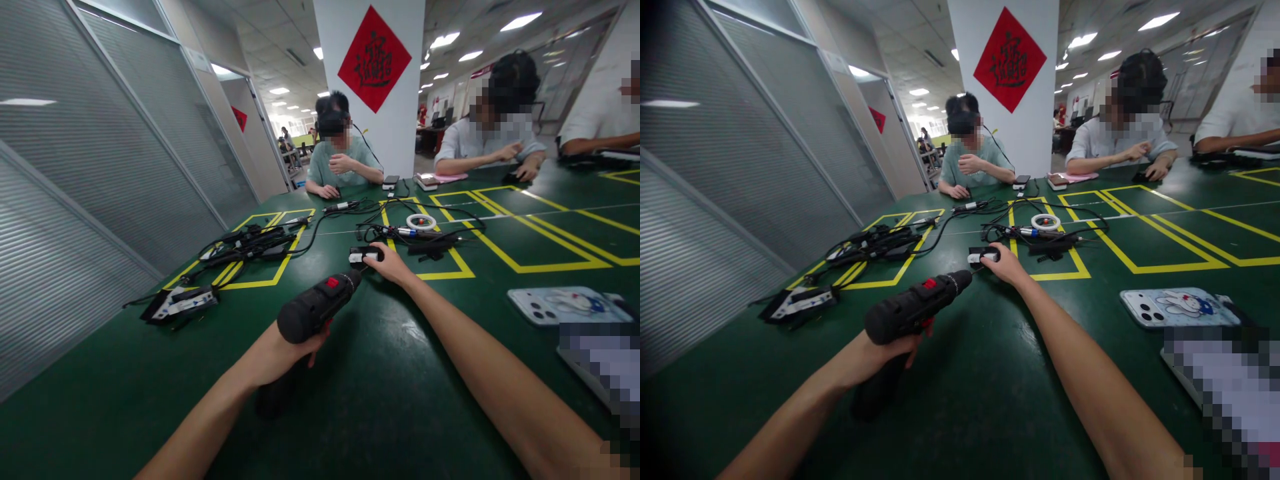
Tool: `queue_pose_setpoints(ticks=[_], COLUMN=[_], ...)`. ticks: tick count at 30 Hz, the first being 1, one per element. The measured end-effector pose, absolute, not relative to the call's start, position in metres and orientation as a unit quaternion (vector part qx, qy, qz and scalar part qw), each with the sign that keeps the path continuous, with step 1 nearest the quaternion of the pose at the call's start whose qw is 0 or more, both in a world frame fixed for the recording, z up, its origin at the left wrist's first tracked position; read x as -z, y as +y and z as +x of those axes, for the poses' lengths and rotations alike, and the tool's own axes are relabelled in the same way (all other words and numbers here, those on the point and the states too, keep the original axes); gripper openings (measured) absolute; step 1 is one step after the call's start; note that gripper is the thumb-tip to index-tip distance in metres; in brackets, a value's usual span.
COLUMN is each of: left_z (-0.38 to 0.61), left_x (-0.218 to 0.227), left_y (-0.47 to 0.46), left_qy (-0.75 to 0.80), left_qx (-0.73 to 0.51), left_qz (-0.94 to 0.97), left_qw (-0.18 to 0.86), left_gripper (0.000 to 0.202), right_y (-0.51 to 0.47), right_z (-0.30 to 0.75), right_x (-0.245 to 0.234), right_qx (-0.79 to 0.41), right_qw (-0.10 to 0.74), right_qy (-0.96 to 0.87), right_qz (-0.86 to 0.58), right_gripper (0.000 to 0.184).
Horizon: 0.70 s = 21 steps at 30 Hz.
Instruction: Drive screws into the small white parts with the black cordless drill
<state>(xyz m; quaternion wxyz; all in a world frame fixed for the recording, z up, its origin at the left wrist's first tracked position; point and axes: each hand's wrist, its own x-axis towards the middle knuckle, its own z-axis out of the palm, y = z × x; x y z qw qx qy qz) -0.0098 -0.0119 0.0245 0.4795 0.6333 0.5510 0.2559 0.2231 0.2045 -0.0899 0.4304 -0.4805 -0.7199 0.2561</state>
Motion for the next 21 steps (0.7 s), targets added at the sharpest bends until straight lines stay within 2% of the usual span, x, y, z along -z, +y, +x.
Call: queue_pose_setpoints(ticks=[8,12,17,21], left_z=[0.003,0.011,0.021,0.028], left_x=[-0.034,-0.025,-0.013,-0.015], left_y=[-0.019,-0.023,-0.025,-0.026], left_qy=[0.536,0.517,0.475,0.437], left_qx=[-0.136,-0.055,0.029,0.038], left_qz=[0.755,0.812,0.851,0.868], left_qw=[0.353,0.266,0.221,0.235], left_gripper=[0.030,0.046,0.068,0.075], right_y=[0.209,0.209,0.214,0.218], right_z=[0.227,0.227,0.229,0.233], right_x=[0.091,0.091,0.091,0.087], right_qx=[-0.297,-0.306,-0.325,-0.391], right_qw=[0.435,0.445,0.456,0.474], right_qy=[-0.710,-0.704,-0.696,-0.657], right_qz=[-0.467,-0.461,-0.450,-0.438], right_gripper=[0.048,0.044,0.040,0.035])
